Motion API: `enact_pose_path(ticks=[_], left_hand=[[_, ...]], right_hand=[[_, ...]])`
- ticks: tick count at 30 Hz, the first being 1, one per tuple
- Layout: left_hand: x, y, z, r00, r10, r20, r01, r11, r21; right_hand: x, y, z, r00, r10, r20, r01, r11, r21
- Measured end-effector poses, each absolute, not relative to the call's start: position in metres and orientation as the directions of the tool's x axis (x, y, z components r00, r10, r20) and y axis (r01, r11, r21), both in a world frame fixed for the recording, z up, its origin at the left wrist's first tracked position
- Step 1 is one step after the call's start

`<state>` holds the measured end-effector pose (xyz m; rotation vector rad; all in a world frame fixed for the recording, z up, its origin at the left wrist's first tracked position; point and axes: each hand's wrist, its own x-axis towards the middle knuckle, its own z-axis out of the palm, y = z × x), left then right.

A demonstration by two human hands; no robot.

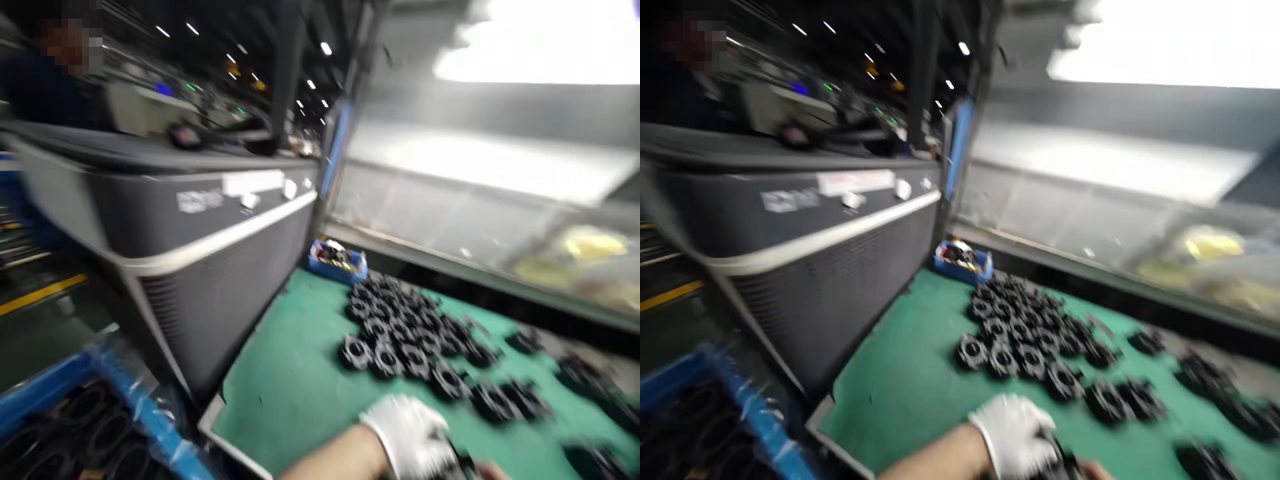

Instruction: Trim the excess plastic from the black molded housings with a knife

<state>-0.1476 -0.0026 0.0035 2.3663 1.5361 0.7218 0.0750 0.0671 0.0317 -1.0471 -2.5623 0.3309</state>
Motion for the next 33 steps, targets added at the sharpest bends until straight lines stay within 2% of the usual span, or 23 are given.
enact_pose_path(ticks=[2, 3, 6, 10, 15, 20, 29, 33], left_hand=[[-0.140, -0.005, -0.012, 0.349, 0.913, 0.209, 0.710, -0.404, 0.577], [-0.137, -0.004, -0.020, 0.313, 0.934, 0.173, 0.661, -0.344, 0.667], [-0.136, 0.005, -0.040, 0.353, 0.932, 0.088, 0.595, -0.296, 0.747], [-0.140, 0.018, -0.042, 0.417, 0.905, 0.086, 0.567, -0.333, 0.753], [-0.143, 0.031, -0.035, 0.559, 0.826, 0.072, 0.501, -0.406, 0.764], [-0.149, 0.035, -0.038, 0.621, 0.783, 0.035, 0.518, -0.443, 0.731], [-0.156, 0.031, -0.037, 0.675, 0.722, 0.152, 0.432, -0.554, 0.711], [-0.156, 0.030, -0.036, 0.667, 0.724, 0.178, 0.414, -0.559, 0.718]], right_hand=[[0.112, 0.036, 0.018, -0.656, 0.735, 0.170, 0.619, 0.653, -0.437], [0.124, 0.027, 0.014, -0.657, 0.735, 0.167, 0.616, 0.651, -0.443], [0.145, 0.026, 0.006, -0.619, 0.771, 0.151, 0.652, 0.611, -0.448], [0.161, 0.038, -0.003, -0.617, 0.775, 0.133, 0.649, 0.598, -0.470], [0.170, 0.050, -0.003, -0.718, 0.653, 0.243, 0.552, 0.746, -0.374], [0.166, 0.063, -0.005, -0.811, 0.536, 0.235, 0.457, 0.831, -0.317], [0.156, 0.088, -0.003, -0.876, 0.404, 0.263, 0.344, 0.906, -0.248], [0.150, 0.086, -0.006, -0.882, 0.391, 0.263, 0.314, 0.903, -0.293]])
